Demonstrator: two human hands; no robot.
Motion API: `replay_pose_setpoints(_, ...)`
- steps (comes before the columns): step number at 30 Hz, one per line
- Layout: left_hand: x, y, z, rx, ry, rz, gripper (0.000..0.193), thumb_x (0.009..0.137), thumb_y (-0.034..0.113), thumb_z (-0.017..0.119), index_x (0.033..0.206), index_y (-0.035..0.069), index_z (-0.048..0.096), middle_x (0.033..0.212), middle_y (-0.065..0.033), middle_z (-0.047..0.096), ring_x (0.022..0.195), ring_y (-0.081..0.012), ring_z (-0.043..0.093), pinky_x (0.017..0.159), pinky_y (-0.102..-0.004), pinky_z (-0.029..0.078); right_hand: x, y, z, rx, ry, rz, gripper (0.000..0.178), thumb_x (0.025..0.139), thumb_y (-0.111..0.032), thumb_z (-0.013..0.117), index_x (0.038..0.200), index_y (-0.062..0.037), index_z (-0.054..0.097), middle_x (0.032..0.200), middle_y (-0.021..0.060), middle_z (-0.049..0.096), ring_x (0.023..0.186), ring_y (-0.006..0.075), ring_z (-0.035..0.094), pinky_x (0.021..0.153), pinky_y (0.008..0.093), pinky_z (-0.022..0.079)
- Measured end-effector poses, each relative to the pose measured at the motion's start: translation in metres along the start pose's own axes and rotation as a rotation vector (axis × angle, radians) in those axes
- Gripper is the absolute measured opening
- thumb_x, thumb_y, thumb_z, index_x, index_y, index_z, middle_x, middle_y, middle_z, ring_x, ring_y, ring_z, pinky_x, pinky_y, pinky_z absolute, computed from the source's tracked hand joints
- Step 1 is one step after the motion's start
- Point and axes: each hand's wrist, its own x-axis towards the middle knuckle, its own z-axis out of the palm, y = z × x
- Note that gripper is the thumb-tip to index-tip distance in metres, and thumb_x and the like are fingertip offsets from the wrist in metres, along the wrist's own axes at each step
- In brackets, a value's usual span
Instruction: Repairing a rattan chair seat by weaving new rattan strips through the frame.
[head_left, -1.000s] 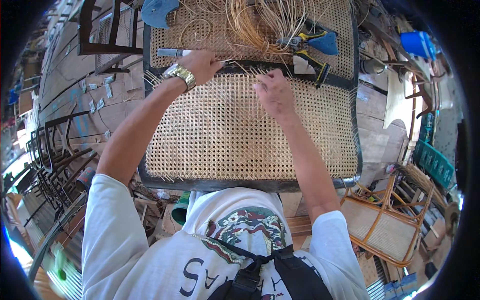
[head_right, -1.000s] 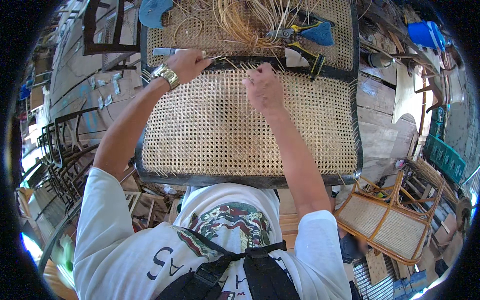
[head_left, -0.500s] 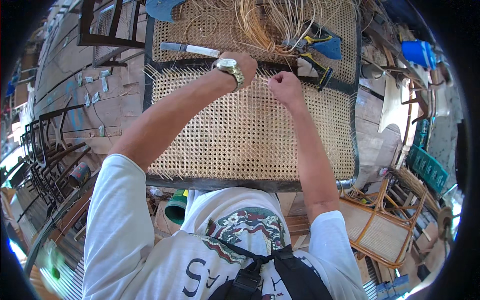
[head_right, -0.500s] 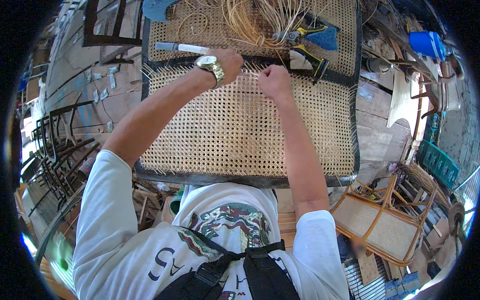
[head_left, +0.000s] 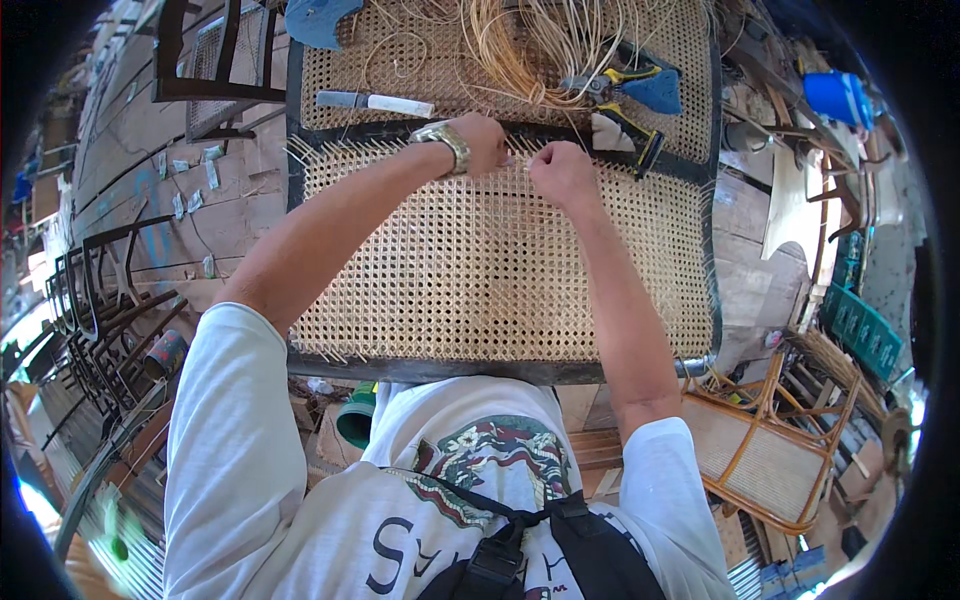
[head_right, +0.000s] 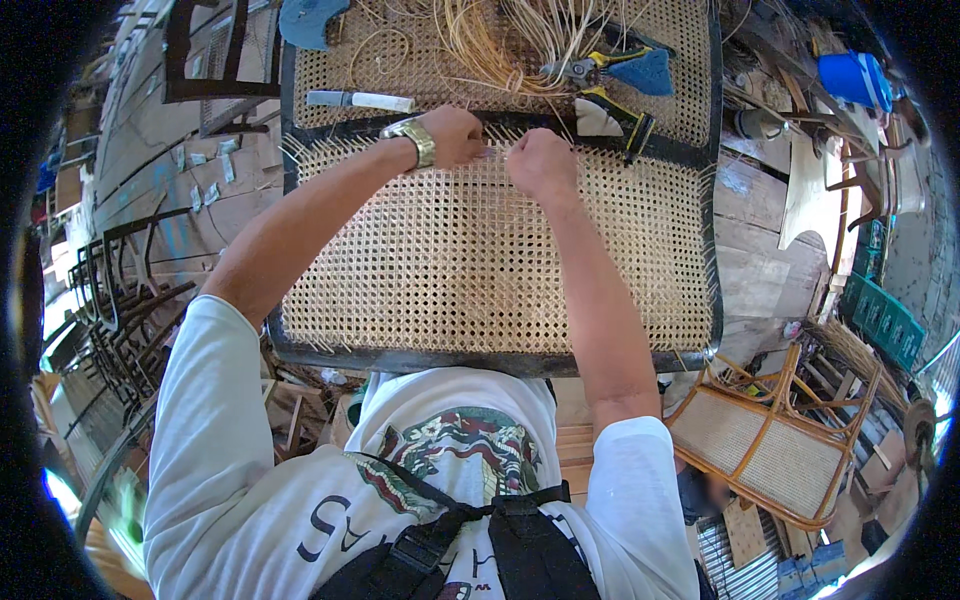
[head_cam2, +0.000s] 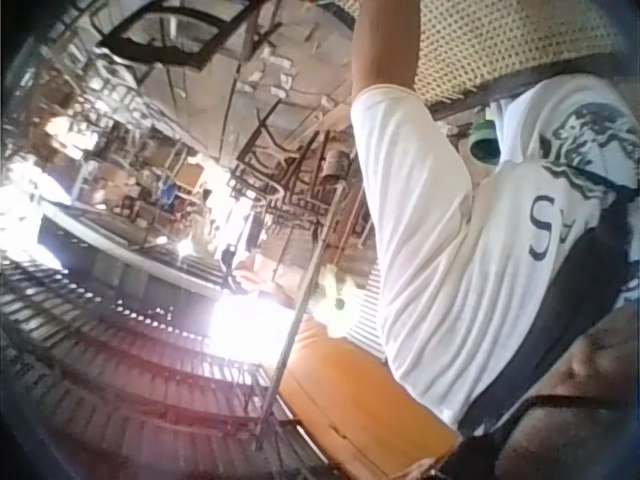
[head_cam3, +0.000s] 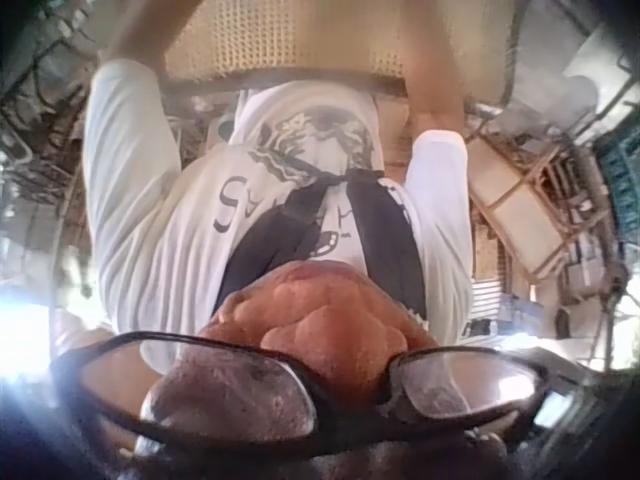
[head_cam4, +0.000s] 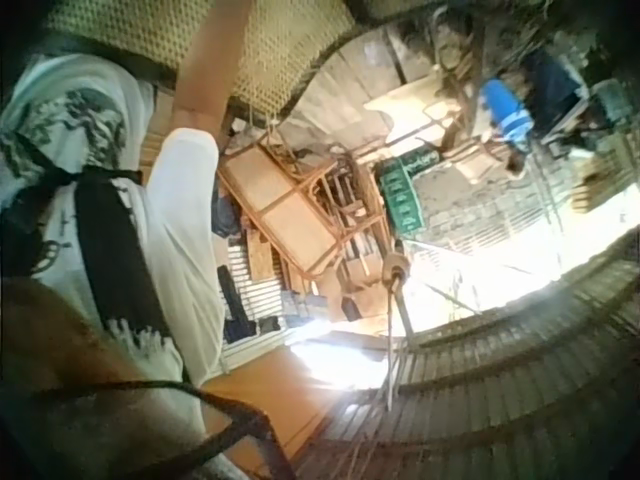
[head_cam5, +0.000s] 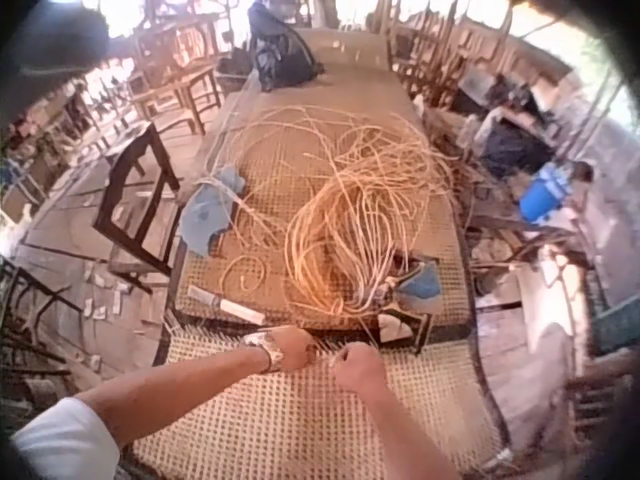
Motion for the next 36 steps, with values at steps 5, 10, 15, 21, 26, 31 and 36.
replay_pose_setpoints(5, 0.007, -0.003, -0.01, -0.325, -0.297, -0.267, 0.047, 0.092, 0.049, 0.059, 0.089, 0.005, 0.074, 0.073, -0.0055, 0.073, 0.062, -0.0175, 0.07, 0.068, -0.037, 0.056, -0.01, -0.018, -0.003, 0.06, -0.066, 0.011, 0.022, 0.084, -0.023, 0.061, 0.092, -0.006, 0.073, 0.099, 0.0205, 0.07, 0.095, 0.0379, 0.067, 0.088, 0.0447, 0.053)
replay_pose_setpoints(10, 0.0, 0.009, -0.017, 0.113, -0.068, -0.159, 0.047, 0.09, 0.052, 0.058, 0.095, 0.007, 0.072, 0.085, -0.0108, 0.073, 0.075, -0.0228, 0.07, 0.069, -0.0405, 0.056, -0.011, 0.0, 0.021, 0.092, 0.098, -0.076, 0.02, 0.083, -0.02, 0.065, 0.096, -0.007, 0.071, 0.098, 0.0172, 0.068, 0.092, 0.0351, 0.065, 0.083, 0.0454, 0.053)
replay_pose_setpoints(15, -0.041, -0.041, -0.057, 0.133, 0.418, -0.291, 0.03, 0.094, 0.032, 0.053, 0.092, 0.005, 0.067, 0.079, -0.0143, 0.069, 0.069, -0.0272, 0.067, 0.063, -0.0416, 0.055, -0.036, 0.005, 0.012, 0.048, 0.161, -0.375, 0.02, 0.085, -0.02, 0.069, 0.103, -0.0117, 0.068, 0.098, 0.0124, 0.06, 0.086, 0.0323, 0.063, 0.077, 0.0434, 0.053)
replay_pose_setpoints(21, -0.061, -0.045, -0.039, -0.132, 0.106, -0.362, 0.032, 0.095, 0.034, 0.054, 0.091, 0.005, 0.066, 0.079, -0.0144, 0.069, 0.072, -0.0273, 0.067, 0.068, -0.0444, 0.052, -0.024, -0.007, 0.024, 0.088, 0.282, -0.421, 0.015, 0.086, -0.022, 0.07, 0.099, -0.0144, 0.068, 0.098, 0.0092, 0.056, 0.083, 0.0312, 0.064, 0.073, 0.0414, 0.054)
replay_pose_setpoints(26, -0.059, -0.004, -0.021, -0.092, 0.054, -0.261, 0.032, 0.094, 0.037, 0.057, 0.099, 0.008, 0.069, 0.092, -0.0148, 0.072, 0.087, -0.0348, 0.07, 0.074, -0.0454, 0.056, -0.005, -0.016, 0.029, 0.379, 0.131, -0.25, 0.015, 0.085, -0.021, 0.069, 0.095, -0.0089, 0.069, 0.091, 0.0129, 0.068, 0.085, 0.0336, 0.066, 0.076, 0.041, 0.053)
replay_pose_setpoints(31, -0.036, 0.009, -0.028, 0.102, 0.026, -0.224, 0.024, 0.091, 0.028, 0.062, 0.101, 0.008, 0.072, 0.098, -0.0154, 0.073, 0.091, -0.0323, 0.071, 0.077, -0.0451, 0.057, 0.007, -0.018, 0.028, 0.372, 0.098, -0.144, 0.018, 0.085, -0.021, 0.068, 0.095, -0.0057, 0.068, 0.09, 0.015, 0.071, 0.086, 0.0346, 0.067, 0.076, 0.0411, 0.052)
replay_pose_setpoints(36, -0.015, 0.015, -0.03, 0.406, 0.044, -0.079, 0.024, 0.091, 0.031, 0.065, 0.094, 0.008, 0.072, 0.091, -0.0131, 0.073, 0.087, -0.0316, 0.072, 0.07, -0.0456, 0.058, 0.008, -0.002, 0.028, 0.128, 0.211, -0.188, 0.021, 0.08, -0.024, 0.073, 0.083, -0.0034, 0.071, 0.084, 0.015, 0.071, 0.079, 0.0316, 0.068, 0.073, 0.0391, 0.053)
